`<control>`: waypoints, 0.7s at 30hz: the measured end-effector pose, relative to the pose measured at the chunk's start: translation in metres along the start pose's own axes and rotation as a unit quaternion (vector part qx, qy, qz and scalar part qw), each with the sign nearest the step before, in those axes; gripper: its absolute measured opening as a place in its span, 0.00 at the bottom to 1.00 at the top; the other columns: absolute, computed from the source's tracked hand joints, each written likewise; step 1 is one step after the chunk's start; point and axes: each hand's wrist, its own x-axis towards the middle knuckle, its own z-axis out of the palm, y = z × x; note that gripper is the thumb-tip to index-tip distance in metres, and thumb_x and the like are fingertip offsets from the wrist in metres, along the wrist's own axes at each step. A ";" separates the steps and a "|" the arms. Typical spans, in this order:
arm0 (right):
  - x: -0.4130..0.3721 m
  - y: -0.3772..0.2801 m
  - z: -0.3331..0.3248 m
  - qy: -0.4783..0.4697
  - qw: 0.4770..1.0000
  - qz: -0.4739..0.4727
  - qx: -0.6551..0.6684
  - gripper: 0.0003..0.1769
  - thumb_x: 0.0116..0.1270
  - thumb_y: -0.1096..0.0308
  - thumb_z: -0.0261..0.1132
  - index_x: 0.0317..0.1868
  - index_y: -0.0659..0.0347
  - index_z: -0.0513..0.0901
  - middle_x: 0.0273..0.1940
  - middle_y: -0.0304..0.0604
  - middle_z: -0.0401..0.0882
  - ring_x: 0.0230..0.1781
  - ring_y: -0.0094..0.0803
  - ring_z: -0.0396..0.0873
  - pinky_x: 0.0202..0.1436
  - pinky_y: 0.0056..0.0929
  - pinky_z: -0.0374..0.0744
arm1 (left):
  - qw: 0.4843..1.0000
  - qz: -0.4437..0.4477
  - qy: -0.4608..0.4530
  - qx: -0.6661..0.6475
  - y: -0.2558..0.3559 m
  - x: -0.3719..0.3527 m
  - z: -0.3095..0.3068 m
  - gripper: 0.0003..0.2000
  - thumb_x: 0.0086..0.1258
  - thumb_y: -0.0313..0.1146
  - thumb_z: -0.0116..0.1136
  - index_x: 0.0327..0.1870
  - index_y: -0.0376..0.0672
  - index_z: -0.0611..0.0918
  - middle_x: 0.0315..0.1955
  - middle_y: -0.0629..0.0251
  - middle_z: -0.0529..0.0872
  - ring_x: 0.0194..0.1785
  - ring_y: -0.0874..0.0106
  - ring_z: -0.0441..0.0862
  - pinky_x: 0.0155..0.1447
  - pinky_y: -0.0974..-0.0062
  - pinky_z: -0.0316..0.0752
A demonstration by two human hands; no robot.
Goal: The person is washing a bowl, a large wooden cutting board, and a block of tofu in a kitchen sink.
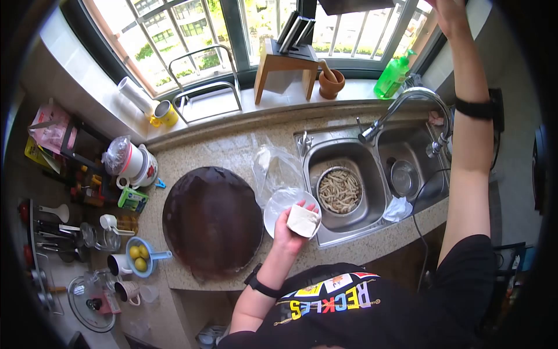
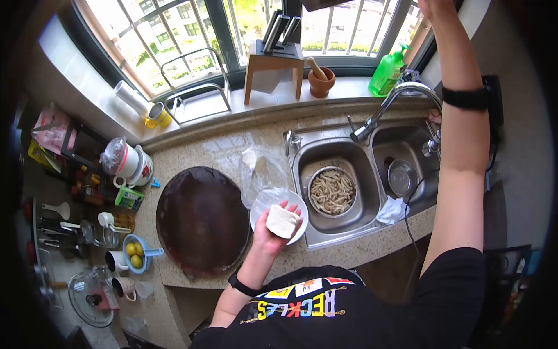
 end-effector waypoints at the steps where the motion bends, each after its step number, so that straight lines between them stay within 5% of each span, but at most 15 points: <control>1: -0.015 -0.005 -0.018 0.033 0.995 0.033 0.085 0.08 0.67 0.64 0.58 0.41 0.58 0.71 0.37 0.40 0.78 0.33 0.33 0.83 0.43 0.28 0.82 | 1.000 0.005 -0.008 -0.005 -0.001 -0.002 0.001 0.21 0.68 0.39 0.41 0.58 0.39 0.70 0.55 0.47 0.73 0.57 0.53 0.73 0.61 0.54 0.68; 2: -0.033 -0.011 -0.030 0.083 0.983 0.045 0.160 0.20 0.59 0.65 0.55 0.43 0.78 0.73 0.36 0.56 0.76 0.31 0.40 0.78 0.37 0.27 0.83 | 1.000 0.004 -0.006 -0.010 -0.002 -0.002 -0.001 0.20 0.67 0.40 0.41 0.56 0.40 0.72 0.55 0.50 0.74 0.58 0.53 0.71 0.62 0.51 0.67; 3: 0.032 0.054 -0.109 0.006 0.962 0.137 0.238 0.13 0.65 0.77 0.56 0.48 0.75 0.75 0.47 0.52 0.78 0.48 0.36 0.79 0.61 0.30 0.75 | 1.000 0.004 -0.020 -0.011 -0.002 -0.003 -0.002 0.20 0.67 0.40 0.42 0.56 0.40 0.72 0.54 0.50 0.74 0.58 0.53 0.71 0.63 0.51 0.66; 4: -0.010 0.037 -0.120 -0.109 0.899 0.121 0.407 0.15 0.64 0.79 0.54 0.48 0.85 0.70 0.50 0.60 0.74 0.55 0.42 0.74 0.66 0.34 0.71 | 1.000 0.005 -0.026 -0.012 -0.002 -0.004 -0.001 0.20 0.67 0.40 0.42 0.56 0.40 0.72 0.54 0.50 0.74 0.58 0.53 0.71 0.63 0.52 0.66; 5: -0.056 0.017 -0.111 -0.114 0.848 0.141 0.498 0.18 0.65 0.78 0.54 0.52 0.84 0.67 0.54 0.60 0.71 0.58 0.43 0.71 0.65 0.33 0.72 | 1.000 0.006 -0.029 -0.011 -0.003 -0.006 0.000 0.20 0.67 0.40 0.41 0.56 0.40 0.72 0.54 0.50 0.74 0.58 0.53 0.71 0.63 0.52 0.66; 6: -0.086 0.002 -0.104 0.106 0.886 0.197 0.405 0.21 0.66 0.78 0.53 0.55 0.83 0.63 0.56 0.61 0.68 0.58 0.44 0.71 0.65 0.34 0.73 | 1.000 0.010 -0.025 -0.010 -0.003 -0.009 0.001 0.20 0.67 0.40 0.41 0.56 0.40 0.72 0.54 0.50 0.74 0.58 0.53 0.71 0.63 0.52 0.66; 7: -0.123 -0.009 -0.107 -0.005 0.881 0.286 0.378 0.18 0.64 0.75 0.55 0.52 0.76 0.68 0.42 0.54 0.77 0.45 0.37 0.78 0.52 0.28 0.79 | 0.999 0.011 -0.029 -0.006 -0.004 -0.012 0.002 0.20 0.67 0.40 0.41 0.56 0.40 0.72 0.54 0.50 0.74 0.58 0.53 0.71 0.63 0.52 0.66; 9: -0.182 -0.038 -0.085 -0.201 0.911 0.327 0.149 0.20 0.60 0.70 0.59 0.51 0.67 0.69 0.24 0.37 0.68 0.20 0.18 0.66 0.25 0.15 0.67 | 1.000 0.013 -0.024 0.002 -0.007 -0.019 0.002 0.20 0.67 0.41 0.41 0.56 0.40 0.72 0.54 0.50 0.74 0.58 0.54 0.71 0.63 0.52 0.66; 10: -0.210 -0.042 -0.082 -0.212 0.899 0.361 0.128 0.16 0.61 0.71 0.58 0.48 0.66 0.71 0.22 0.32 0.67 0.17 0.14 0.63 0.21 0.14 0.64 | 1.000 0.016 -0.024 0.010 -0.008 -0.022 0.004 0.20 0.68 0.41 0.40 0.56 0.40 0.72 0.54 0.50 0.74 0.58 0.54 0.71 0.63 0.51 0.66; 14: -0.291 -0.053 -0.082 -0.255 0.858 0.442 0.057 0.07 0.65 0.66 0.61 0.38 0.59 0.75 0.22 0.26 0.66 0.18 0.10 0.60 0.19 0.11 0.58 | 1.000 0.015 -0.021 0.017 -0.015 -0.021 -0.007 0.20 0.68 0.41 0.39 0.56 0.41 0.72 0.53 0.50 0.74 0.56 0.54 0.72 0.62 0.51 0.67; 17: -0.358 -0.048 -0.093 -0.195 0.849 0.464 0.162 0.09 0.64 0.70 0.62 0.42 0.61 0.73 0.24 0.31 0.69 0.21 0.15 0.66 0.23 0.16 0.65 | 0.999 0.015 -0.028 0.012 -0.019 -0.017 -0.022 0.20 0.68 0.41 0.38 0.55 0.41 0.72 0.51 0.49 0.75 0.54 0.54 0.73 0.60 0.52 0.69; 19: -0.381 -0.059 -0.092 -0.207 0.878 0.401 0.161 0.14 0.63 0.71 0.63 0.48 0.62 0.72 0.26 0.32 0.70 0.22 0.17 0.68 0.25 0.17 0.68 | 0.999 0.017 0.003 0.028 -0.021 -0.019 -0.026 0.20 0.68 0.42 0.38 0.55 0.41 0.72 0.52 0.49 0.75 0.54 0.53 0.73 0.59 0.53 0.69; 21: -0.379 -0.077 -0.095 -0.227 0.850 0.439 0.179 0.16 0.63 0.72 0.63 0.51 0.62 0.71 0.27 0.33 0.70 0.22 0.17 0.68 0.26 0.17 0.68 | 1.000 0.014 0.006 0.026 -0.021 -0.020 -0.034 0.20 0.68 0.42 0.38 0.55 0.42 0.72 0.52 0.49 0.75 0.54 0.53 0.73 0.58 0.54 0.69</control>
